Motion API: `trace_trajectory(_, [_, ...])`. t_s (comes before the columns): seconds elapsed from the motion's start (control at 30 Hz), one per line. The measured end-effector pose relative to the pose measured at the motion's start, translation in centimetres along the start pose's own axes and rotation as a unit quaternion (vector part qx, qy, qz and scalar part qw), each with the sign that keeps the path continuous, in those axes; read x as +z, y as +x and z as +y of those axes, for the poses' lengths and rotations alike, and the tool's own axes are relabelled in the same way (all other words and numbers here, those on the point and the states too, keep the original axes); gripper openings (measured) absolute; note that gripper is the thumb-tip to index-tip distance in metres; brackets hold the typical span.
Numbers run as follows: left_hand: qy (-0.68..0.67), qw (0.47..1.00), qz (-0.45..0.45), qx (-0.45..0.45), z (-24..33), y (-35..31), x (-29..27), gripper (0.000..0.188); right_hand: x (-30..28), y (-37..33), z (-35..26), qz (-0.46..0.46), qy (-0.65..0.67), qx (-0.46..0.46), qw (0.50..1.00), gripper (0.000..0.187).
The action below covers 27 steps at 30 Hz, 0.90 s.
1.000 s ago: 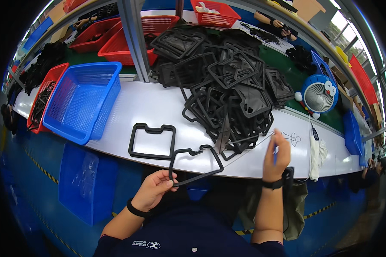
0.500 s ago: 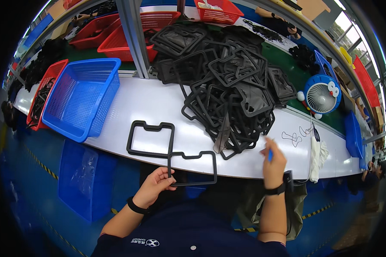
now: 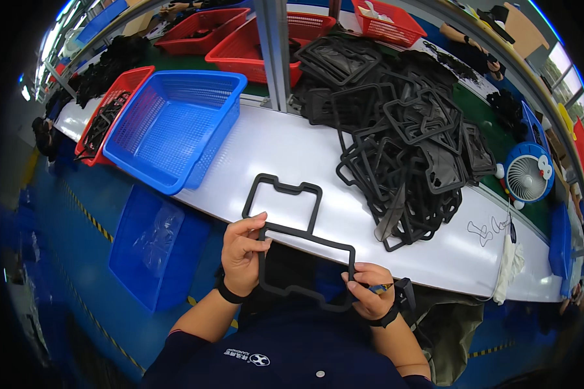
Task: Sort and inspect plastic frame components and rubber seals at a manufacturing workstation.
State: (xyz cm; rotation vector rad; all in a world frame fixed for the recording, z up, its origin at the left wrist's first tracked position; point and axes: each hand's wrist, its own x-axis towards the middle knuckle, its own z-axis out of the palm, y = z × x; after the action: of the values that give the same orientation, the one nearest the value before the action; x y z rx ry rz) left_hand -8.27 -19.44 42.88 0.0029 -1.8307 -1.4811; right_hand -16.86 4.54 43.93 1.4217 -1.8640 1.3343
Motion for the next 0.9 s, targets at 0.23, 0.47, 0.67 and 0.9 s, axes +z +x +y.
trace_trajectory(0.23, [0.004, 1.0, 0.013, 0.011, -0.9, -0.1, -1.8, 0.02, 1.7, 0.9, 0.2, -0.006, 0.0, -0.009, 1.0, 0.042])
trace_trajectory(0.47, [-0.02, 0.975, 0.067, -0.213, -0.5, 2.0, -2.7, 0.029, 5.2, 3.5, 0.8, 0.022, 0.167, 0.4, 0.901, 0.039])
trace_trajectory(0.67, [0.312, 0.943, 0.012, -0.113, -2.8, 4.4, -3.1, 0.025, 9.0, 5.3, 5.3, 0.001, 0.184, 0.475, 0.86, 0.052])
trace_trajectory(0.9, [0.389, 0.92, -0.041, 0.011, -3.0, 2.8, -3.0, 0.03, 4.9, 6.0, 4.8, 0.029, -0.007, 0.359, 0.933, 0.032])
